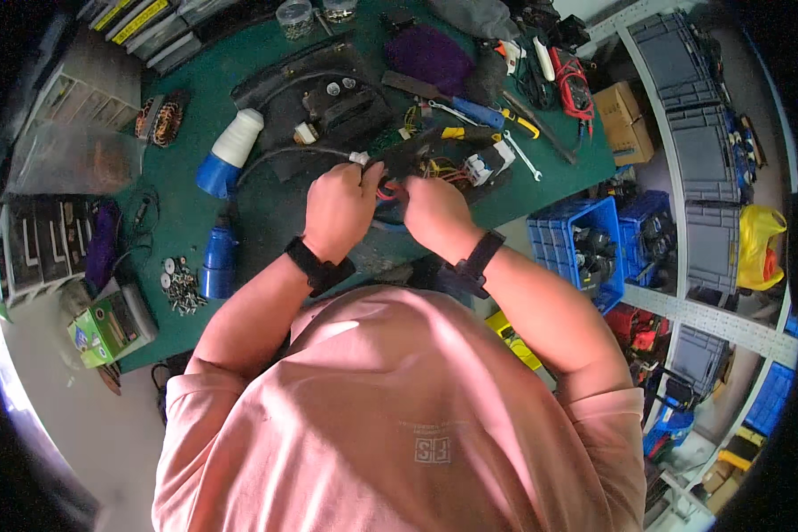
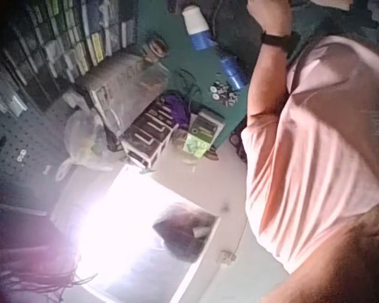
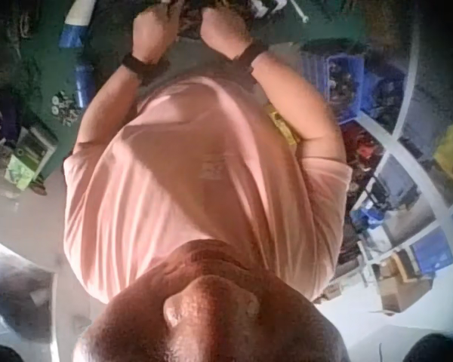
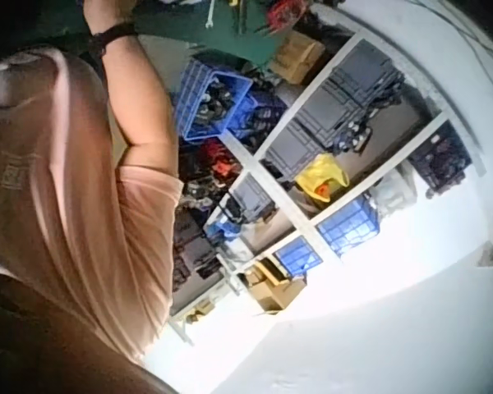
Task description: The person works on an electronic device, using pliers to strip and cut wires and a screwdriver to adjust components on a circuit board. They manipulate various colored wires and connectors, organizing them on a workbench cluttered with tools and parts.
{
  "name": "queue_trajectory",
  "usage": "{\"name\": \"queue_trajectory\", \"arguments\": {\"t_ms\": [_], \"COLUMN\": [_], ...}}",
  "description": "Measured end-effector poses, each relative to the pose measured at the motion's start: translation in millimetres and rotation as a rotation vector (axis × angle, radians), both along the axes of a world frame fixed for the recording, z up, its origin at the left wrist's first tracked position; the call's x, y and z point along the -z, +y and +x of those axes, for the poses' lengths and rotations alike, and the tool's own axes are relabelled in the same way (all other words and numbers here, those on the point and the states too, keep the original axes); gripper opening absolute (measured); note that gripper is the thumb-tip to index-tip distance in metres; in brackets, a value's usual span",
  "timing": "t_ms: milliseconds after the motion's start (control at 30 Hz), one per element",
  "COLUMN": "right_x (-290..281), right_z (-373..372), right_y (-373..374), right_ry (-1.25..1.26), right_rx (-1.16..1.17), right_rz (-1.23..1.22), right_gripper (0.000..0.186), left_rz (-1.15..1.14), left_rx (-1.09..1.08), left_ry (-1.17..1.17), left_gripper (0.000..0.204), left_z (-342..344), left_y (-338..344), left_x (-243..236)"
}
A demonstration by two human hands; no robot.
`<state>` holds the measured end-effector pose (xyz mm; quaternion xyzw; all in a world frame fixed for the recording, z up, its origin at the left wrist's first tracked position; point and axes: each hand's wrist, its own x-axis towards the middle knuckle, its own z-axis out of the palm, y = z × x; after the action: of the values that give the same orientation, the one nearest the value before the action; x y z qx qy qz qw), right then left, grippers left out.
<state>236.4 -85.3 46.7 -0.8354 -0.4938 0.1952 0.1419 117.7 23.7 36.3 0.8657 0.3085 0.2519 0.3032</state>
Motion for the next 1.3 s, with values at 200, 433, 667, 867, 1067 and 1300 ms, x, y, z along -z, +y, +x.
{"name": "queue_trajectory", "arguments": {"t_ms": [200,433,667,867,1067,1300], "right_x": [-4,-6,25,27,29,6], "right_z": [-7,-5,6,10,15,34], "right_y": [-1,5,7,6,-2,-10], "right_ry": [-0.090,0.077,0.667,0.932,0.401,1.456], "right_rx": [-0.038,0.048,0.299,0.491,0.027,0.422], "right_rz": [0.010,-0.057,-0.179,-0.211,0.017,-0.192], "right_gripper": [0.018,0.020,0.028,0.033,0.039,0.037], "left_rz": [0.056,0.086,0.133,0.174,0.097,-0.239], "left_rx": [-0.006,0.072,0.157,0.212,0.240,0.459], "left_ry": [-0.031,-0.013,0.047,-0.014,0.080,-0.067], "left_gripper": [0.035,0.031,0.025,0.023,0.022,0.022], "left_z": [3,3,-4,-9,-12,-34], "left_y": [-1,3,2,0,-2,25], "left_x": [0,1,11,24,17,-9]}}
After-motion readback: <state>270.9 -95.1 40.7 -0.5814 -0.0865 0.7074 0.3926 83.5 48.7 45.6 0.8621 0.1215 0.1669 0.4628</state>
